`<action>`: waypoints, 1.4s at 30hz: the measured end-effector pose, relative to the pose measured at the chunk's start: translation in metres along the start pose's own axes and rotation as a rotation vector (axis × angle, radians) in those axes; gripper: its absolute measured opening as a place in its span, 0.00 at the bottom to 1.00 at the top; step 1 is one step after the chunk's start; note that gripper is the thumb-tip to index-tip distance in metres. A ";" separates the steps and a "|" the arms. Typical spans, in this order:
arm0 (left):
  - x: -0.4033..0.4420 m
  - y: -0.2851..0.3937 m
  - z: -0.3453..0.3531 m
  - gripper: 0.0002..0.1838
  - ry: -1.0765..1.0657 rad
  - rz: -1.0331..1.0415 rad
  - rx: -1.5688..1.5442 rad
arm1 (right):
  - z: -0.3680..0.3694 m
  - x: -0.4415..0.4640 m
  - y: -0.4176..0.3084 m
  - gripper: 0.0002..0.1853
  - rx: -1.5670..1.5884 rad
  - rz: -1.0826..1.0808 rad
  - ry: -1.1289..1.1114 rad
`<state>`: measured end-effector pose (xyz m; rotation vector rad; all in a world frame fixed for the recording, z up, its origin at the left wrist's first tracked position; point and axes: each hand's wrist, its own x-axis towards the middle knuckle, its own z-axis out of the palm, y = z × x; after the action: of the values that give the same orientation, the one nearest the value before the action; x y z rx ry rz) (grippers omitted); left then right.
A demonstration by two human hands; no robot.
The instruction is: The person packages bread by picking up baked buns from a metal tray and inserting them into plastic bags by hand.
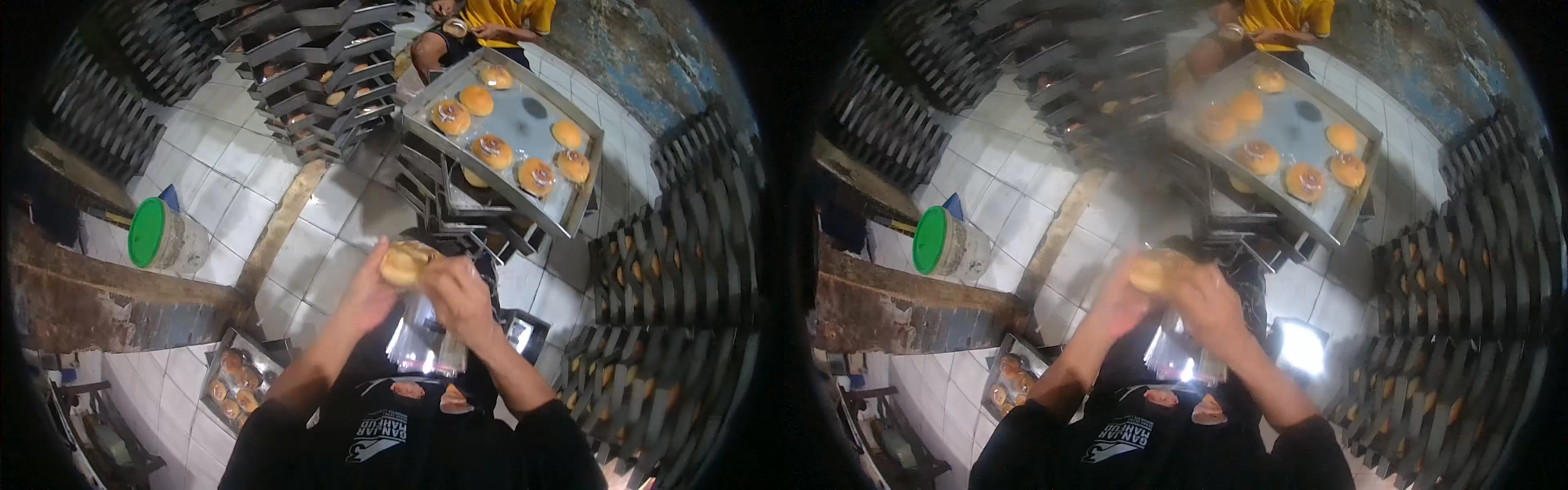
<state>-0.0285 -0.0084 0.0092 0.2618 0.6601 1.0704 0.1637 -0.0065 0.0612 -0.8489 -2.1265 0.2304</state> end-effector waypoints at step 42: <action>-0.044 -0.050 -0.019 0.24 -0.425 0.894 1.980 | -0.049 -0.081 0.002 0.28 -0.142 0.467 -0.422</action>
<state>-0.0180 -0.0727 -0.0145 2.5872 1.0303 0.7115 0.2373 -0.0632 0.0413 -1.4870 -2.3162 0.5440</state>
